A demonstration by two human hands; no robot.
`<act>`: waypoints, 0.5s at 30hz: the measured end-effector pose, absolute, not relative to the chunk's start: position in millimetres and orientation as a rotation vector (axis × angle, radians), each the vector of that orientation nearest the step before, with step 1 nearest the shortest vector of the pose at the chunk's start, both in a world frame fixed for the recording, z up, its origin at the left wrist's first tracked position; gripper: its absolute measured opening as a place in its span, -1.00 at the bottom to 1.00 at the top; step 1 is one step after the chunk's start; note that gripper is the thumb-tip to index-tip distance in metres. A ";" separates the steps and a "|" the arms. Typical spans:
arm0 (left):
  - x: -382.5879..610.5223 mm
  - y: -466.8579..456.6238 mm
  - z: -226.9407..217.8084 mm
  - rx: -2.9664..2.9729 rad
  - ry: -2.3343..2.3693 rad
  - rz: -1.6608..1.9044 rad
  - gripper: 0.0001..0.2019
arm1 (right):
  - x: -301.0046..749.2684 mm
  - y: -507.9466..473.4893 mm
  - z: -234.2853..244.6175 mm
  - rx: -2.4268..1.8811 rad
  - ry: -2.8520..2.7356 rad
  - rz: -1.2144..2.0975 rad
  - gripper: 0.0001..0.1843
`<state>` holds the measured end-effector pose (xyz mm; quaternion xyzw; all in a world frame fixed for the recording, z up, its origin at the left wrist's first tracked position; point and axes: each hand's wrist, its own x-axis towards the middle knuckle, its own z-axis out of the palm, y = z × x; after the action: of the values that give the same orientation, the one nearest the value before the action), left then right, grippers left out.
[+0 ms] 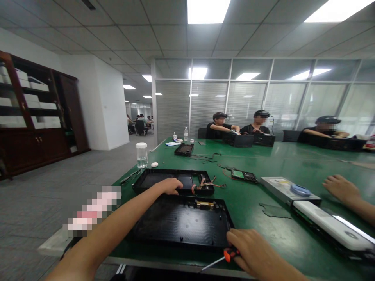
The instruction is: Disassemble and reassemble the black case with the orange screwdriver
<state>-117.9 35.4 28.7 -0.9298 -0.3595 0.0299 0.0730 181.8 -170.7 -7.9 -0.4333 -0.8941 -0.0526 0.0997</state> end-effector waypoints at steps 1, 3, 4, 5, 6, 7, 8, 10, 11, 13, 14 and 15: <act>-115.6 34.0 30.6 -2.771 -1.063 0.062 -0.76 | 181.0 -169.3 -9.8 -1.299 -2.623 -0.150 -0.83; -112.1 30.8 38.8 -2.738 -1.051 0.004 -0.74 | 178.8 -161.4 -12.4 -1.336 -2.581 -0.153 -0.84; -110.9 29.0 45.1 -2.725 -1.053 -0.019 -0.74 | 177.3 -154.3 -13.1 -1.352 -2.561 -0.160 -0.85; -109.8 26.7 52.7 -2.712 -1.060 -0.038 -0.74 | 175.6 -144.8 -13.3 -1.361 -2.547 -0.170 -0.87; -108.8 23.8 61.3 -2.699 -1.066 -0.058 -0.74 | 173.5 -133.0 -13.1 -1.369 -2.533 -0.181 -0.89; -107.6 20.0 70.6 -2.690 -1.068 -0.079 -0.75 | 171.0 -119.2 -12.6 -1.370 -2.525 -0.192 -0.91; -106.3 15.0 80.2 -2.685 -1.062 -0.104 -0.75 | 168.1 -103.9 -12.1 -1.372 -2.515 -0.203 -0.92; -103.0 0.3 98.3 -2.694 -1.026 -0.149 -0.75 | 161.6 -71.1 -11.5 -1.387 -2.477 -0.216 -0.89; -101.3 -9.6 106.0 -2.695 -1.008 -0.166 -0.76 | 158.5 -55.0 -11.6 -1.391 -2.453 -0.216 -0.85; -98.3 -33.9 116.9 -2.691 -0.971 -0.180 -0.77 | 154.2 -26.9 -12.5 -1.391 -2.374 -0.217 -0.73; -97.3 -47.7 119.7 -2.688 -0.952 -0.168 -0.78 | 153.9 -15.8 -13.2 -1.369 -2.325 -0.226 -0.66; -96.7 -62.2 120.6 -2.677 -0.948 -0.168 -0.80 | 155.2 -7.2 -14.0 -1.361 -2.270 -0.183 -0.61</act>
<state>-96.7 -62.2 120.6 -0.9307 -0.3294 -0.0584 0.1479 155.2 -7.2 -14.0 -0.4979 -0.8301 -0.0671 0.2418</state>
